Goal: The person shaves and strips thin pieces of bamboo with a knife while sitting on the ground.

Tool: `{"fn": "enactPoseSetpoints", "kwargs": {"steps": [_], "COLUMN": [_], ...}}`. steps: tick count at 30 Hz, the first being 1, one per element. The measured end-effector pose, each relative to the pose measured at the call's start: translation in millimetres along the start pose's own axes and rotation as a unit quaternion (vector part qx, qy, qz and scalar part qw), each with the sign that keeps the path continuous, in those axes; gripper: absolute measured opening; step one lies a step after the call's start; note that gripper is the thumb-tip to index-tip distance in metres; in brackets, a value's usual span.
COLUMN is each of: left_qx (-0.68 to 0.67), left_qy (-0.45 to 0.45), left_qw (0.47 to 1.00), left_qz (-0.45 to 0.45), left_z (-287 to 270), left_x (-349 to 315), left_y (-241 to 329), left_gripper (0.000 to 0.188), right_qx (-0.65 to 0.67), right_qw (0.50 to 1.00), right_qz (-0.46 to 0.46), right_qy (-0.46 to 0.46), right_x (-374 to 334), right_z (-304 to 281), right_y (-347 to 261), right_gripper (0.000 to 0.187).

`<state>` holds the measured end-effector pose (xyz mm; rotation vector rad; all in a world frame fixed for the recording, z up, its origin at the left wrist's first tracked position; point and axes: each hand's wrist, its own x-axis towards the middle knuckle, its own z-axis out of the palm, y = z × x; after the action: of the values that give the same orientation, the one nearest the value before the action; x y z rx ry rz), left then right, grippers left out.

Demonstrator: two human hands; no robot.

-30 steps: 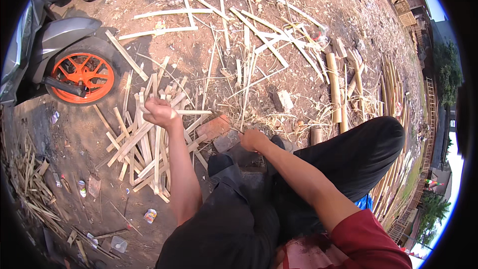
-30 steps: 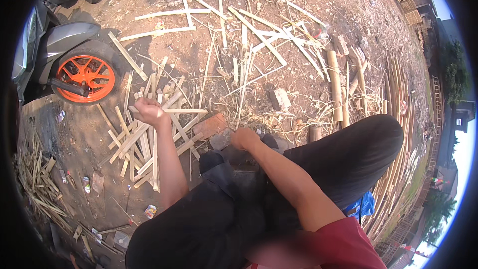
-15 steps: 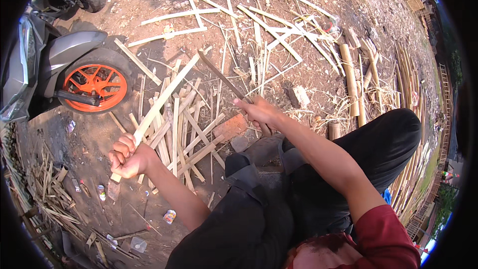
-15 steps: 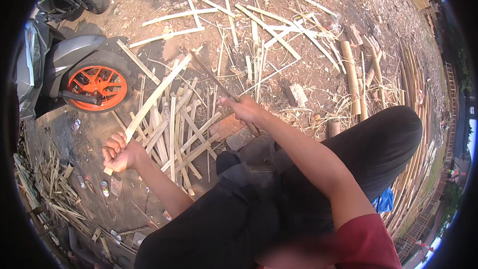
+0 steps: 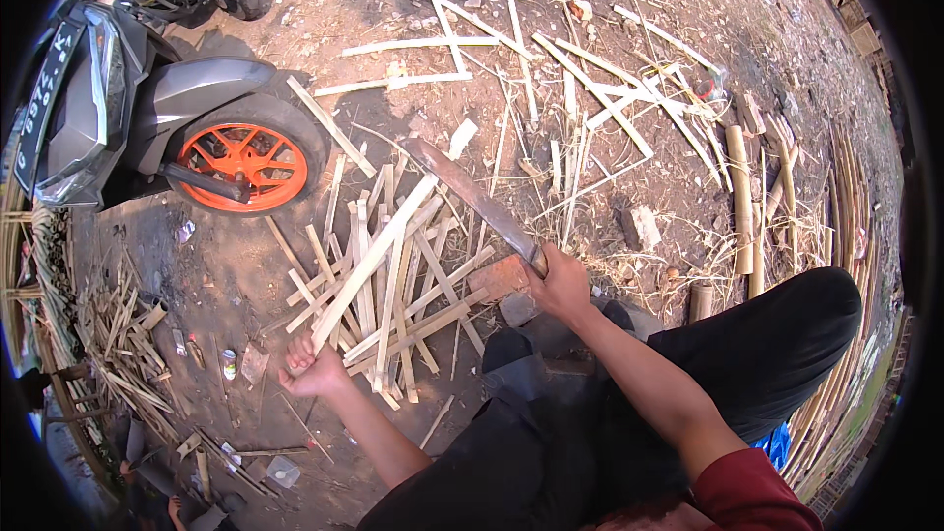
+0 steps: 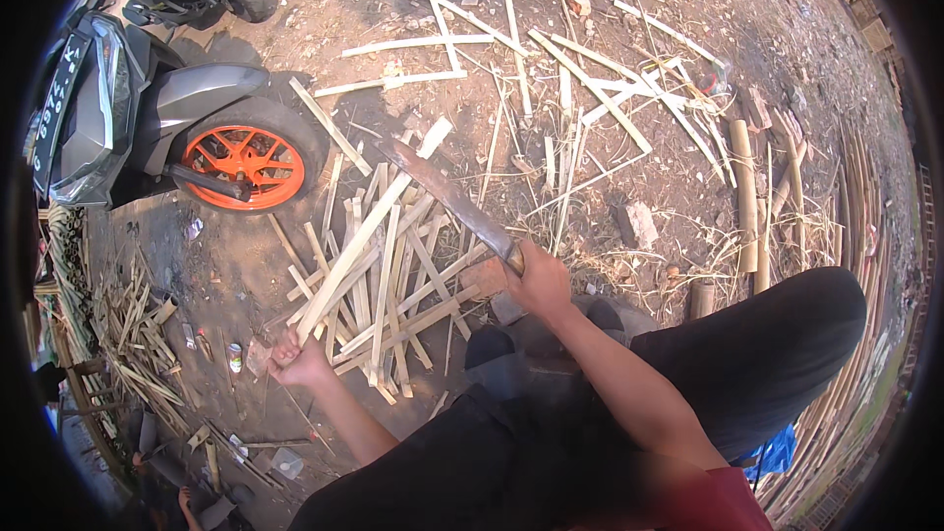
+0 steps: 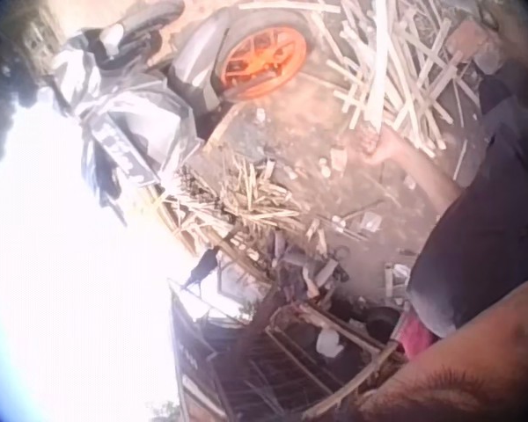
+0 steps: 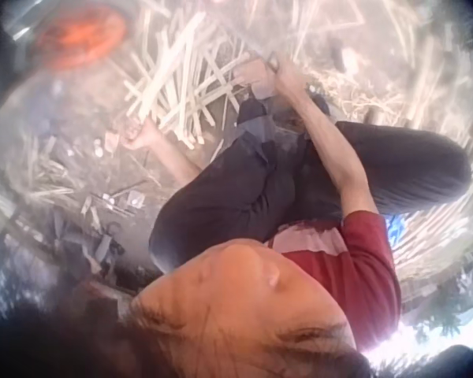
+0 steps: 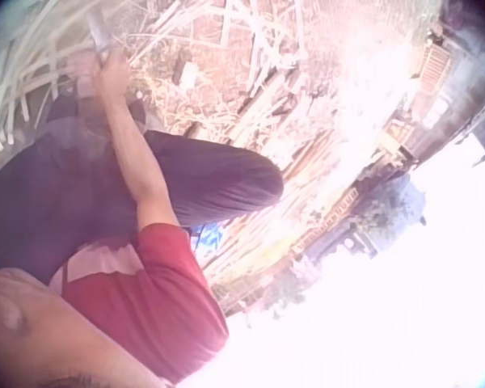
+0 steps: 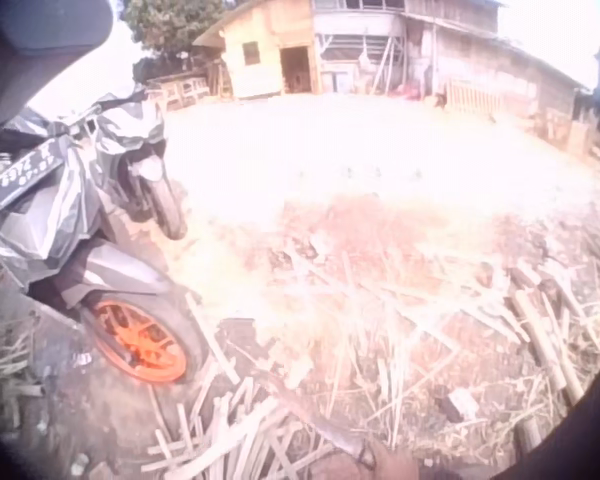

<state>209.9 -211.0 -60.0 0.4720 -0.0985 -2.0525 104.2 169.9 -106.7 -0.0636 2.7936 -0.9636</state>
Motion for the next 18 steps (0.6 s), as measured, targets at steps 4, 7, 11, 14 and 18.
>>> {"fn": "enactPoseSetpoints", "kwargs": {"steps": [4,7,11,14,18], "left_qx": [0.021,0.068,0.089,0.130,0.125], "left_qy": [-0.002,-0.051,-0.024,-0.026,-0.200], "left_qw": [1.000,0.996,0.995,0.990,0.959], "left_qz": [0.007,-0.032,-0.025,0.052,0.159], "left_z": [-26,-21,2,12,47], "left_x": [-17,-46,-63,-53,-58], "left_y": [17,-1,-21,42,229], "left_gripper": [0.035,0.038,0.039,0.039,0.039], "right_qx": [-0.022,-0.036,-0.104,-0.194,-0.225], "right_qw": [0.998,0.992,0.970,0.972,0.904], "right_qz": [-0.065,-0.115,-0.201,-0.040,0.362], "right_qy": [-0.004,-0.025,-0.093,-0.125,0.038], "right_x": [-2,0,6,45,81], "right_z": [1,6,12,-17,-155], "right_y": [2,-16,-42,4,258], "right_gripper": [0.032,0.032,0.033,0.030,0.040]}}
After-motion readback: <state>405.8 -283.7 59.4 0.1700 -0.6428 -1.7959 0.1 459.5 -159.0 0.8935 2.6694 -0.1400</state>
